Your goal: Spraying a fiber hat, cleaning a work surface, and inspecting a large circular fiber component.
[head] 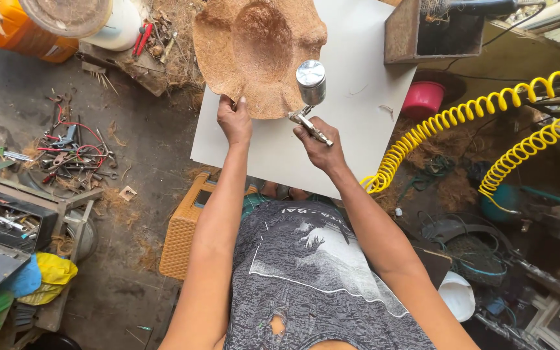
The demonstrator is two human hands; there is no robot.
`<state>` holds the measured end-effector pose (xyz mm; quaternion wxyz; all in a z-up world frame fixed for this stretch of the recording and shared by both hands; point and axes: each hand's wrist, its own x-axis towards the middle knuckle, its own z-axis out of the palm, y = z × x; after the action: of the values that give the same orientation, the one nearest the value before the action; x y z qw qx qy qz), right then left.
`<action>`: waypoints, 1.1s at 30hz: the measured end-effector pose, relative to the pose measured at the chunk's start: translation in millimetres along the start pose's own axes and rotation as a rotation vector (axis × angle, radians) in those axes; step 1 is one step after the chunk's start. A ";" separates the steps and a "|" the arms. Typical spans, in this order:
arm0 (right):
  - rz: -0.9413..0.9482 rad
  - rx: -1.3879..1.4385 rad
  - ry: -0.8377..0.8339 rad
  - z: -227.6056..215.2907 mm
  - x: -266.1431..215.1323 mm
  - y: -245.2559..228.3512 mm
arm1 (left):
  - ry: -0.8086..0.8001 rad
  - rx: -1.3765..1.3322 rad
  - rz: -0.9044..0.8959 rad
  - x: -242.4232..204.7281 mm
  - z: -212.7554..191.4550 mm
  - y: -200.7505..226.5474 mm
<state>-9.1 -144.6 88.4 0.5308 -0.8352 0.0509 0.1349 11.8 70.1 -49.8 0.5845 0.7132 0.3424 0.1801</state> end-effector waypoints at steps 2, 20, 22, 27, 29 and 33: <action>-0.001 -0.006 0.015 -4.0 1.7 -13.6 | -0.004 -0.011 0.008 4.5 0.4 -12.1; -0.036 -0.130 0.064 -26.3 40.9 5.2 | 0.080 -0.010 -0.012 69.7 -23.8 -44.8; -0.044 -0.150 0.044 -23.7 42.8 4.0 | 0.085 -0.015 -0.011 81.5 -26.1 -50.2; -0.089 -0.104 0.073 -21.5 57.2 2.1 | 0.063 -0.102 -0.072 88.8 -37.1 -40.3; -0.113 -0.111 0.087 -25.0 65.7 -1.0 | 0.056 -0.118 -0.081 81.8 -41.1 -9.8; -0.152 -0.132 0.130 -31.9 81.8 -4.6 | 0.022 -0.127 -0.102 77.8 -47.4 16.6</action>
<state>75.8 -166.5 82.3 0.4788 -0.8767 0.0129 0.0432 39.7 156.8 -33.1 0.6330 0.6545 0.3725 0.1793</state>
